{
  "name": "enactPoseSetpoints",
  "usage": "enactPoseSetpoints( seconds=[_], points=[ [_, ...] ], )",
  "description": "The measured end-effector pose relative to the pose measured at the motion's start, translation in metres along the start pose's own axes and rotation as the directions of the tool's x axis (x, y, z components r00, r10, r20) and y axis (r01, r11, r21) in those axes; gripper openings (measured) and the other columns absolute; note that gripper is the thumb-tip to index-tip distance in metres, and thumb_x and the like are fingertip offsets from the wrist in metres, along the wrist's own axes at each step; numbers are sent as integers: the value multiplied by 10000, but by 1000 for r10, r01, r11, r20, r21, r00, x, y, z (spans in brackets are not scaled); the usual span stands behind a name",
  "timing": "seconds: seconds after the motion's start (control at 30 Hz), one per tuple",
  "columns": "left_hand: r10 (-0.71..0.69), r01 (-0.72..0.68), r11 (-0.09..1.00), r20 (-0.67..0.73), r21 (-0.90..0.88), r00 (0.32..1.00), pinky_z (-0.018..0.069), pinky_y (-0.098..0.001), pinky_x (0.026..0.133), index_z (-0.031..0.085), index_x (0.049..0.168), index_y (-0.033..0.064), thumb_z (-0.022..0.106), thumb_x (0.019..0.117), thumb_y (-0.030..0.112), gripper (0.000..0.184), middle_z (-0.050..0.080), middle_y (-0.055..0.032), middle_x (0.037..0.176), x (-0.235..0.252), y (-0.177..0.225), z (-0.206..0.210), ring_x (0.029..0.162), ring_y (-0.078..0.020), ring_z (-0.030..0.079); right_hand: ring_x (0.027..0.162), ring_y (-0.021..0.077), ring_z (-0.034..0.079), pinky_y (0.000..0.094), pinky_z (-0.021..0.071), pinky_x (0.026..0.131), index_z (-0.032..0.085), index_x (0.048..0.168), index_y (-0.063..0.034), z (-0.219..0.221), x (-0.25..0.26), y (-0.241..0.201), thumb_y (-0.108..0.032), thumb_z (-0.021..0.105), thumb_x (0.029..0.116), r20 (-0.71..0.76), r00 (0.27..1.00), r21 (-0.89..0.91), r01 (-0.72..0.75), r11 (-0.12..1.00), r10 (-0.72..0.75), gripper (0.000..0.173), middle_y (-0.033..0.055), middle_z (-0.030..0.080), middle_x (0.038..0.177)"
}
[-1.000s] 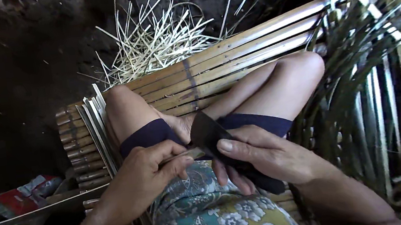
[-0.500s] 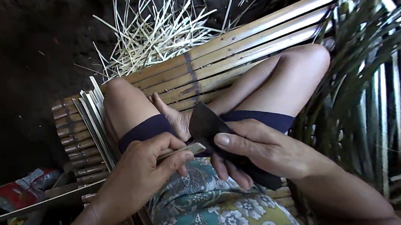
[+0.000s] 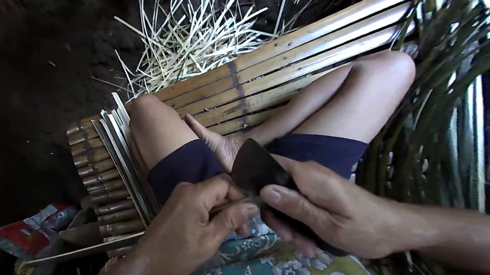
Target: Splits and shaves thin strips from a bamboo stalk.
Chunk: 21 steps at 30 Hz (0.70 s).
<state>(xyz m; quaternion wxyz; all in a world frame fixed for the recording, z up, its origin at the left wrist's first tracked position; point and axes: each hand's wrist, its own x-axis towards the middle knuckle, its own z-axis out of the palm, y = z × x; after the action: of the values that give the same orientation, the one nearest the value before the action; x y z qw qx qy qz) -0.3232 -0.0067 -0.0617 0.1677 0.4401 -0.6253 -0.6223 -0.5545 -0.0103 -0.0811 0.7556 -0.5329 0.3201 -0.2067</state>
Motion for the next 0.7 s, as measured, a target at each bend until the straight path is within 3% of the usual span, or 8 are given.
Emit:
enactPoseSetpoints(
  seconds=[0.1, 0.2, 0.37, 0.43, 0.47, 0.57, 0.63, 0.7],
  points=[
    [38, -40, 999, -57, -32, 998, 466, -65, 593, 662, 957, 117, 587, 1036, 248, 170, 676, 121, 769, 4, -1, -2, 655, 96, 574, 541, -64, 552, 108, 508, 495, 478, 1093, -47, 18, 11, 15, -334, 335, 1127, -204, 953, -70, 212, 975, -222, 322, -64, 557, 687],
    [35, -64, 984, -169, -168, 985, 438, -72, 537, 659, 996, 122, 609, 1025, 190, 89, 695, 103, 779, 10, -5, 0, 592, 87, 543, 583, -39, 574, 134, 534, 540, 483, 1118, -66, 9, 30, 24, -405, 360, 1110, -247, 903, -138, 327, 935, -352, 361, -56, 561, 699],
    [-18, -76, 872, -186, -483, 982, 612, -206, 700, 636, 1253, 128, 663, 992, 175, 267, 714, 45, 976, 14, -33, 13, 749, -30, 687, 634, 24, 620, 165, 532, 570, 615, 1088, -136, -43, 38, 17, -291, 554, 1040, -94, 990, 19, 108, 994, -106, 173, -53, 654, 758],
    [-68, -141, 798, -321, -586, 945, 575, -172, 550, 697, 1124, 87, 666, 977, 98, 151, 714, 30, 802, 19, -40, 29, 602, -17, 654, 706, 57, 682, 205, 597, 652, 590, 1155, -105, -50, 33, 19, -157, 548, 1017, 7, 1000, 90, 4, 996, -4, 153, -23, 696, 839],
    [-99, -168, 763, -369, -625, 924, 551, -164, 501, 714, 1058, 58, 653, 975, 63, 103, 699, 14, 728, 21, -41, 36, 550, -18, 635, 675, 53, 675, 196, 589, 626, 590, 1136, -97, -50, 30, 20, -141, 515, 1035, 31, 999, 98, -33, 995, 30, 134, -21, 697, 828],
    [-140, -200, 714, -417, -671, 898, 537, -163, 475, 714, 981, 22, 641, 969, 33, 76, 678, -7, 704, 23, -40, 52, 522, -23, 615, 543, -23, 568, 124, 499, 500, 564, 1045, -113, -41, 18, 17, -207, 477, 1075, -55, 998, -169, -44, 985, 36, 132, -75, 600, 696],
    [-144, -204, 721, -431, -662, 891, 541, -164, 472, 715, 970, 33, 643, 966, 37, 73, 681, -5, 749, 23, -37, 56, 520, -17, 606, 526, -2, 521, 151, 466, 491, 590, 1064, -51, -26, 12, 12, -174, 535, 1020, -202, 968, -566, 10, 824, -150, 142, -47, 542, 660],
    [-112, -233, 732, -450, -641, 886, 553, -169, 477, 725, 980, 39, 659, 960, 46, 70, 687, -9, 820, 21, -33, 57, 529, -14, 604, 519, 24, 506, 176, 443, 483, 582, 1045, -31, -19, 9, 9, -172, 541, 993, -213, 944, -685, 39, 728, -251, 156, -28, 516, 640]
  ],
)
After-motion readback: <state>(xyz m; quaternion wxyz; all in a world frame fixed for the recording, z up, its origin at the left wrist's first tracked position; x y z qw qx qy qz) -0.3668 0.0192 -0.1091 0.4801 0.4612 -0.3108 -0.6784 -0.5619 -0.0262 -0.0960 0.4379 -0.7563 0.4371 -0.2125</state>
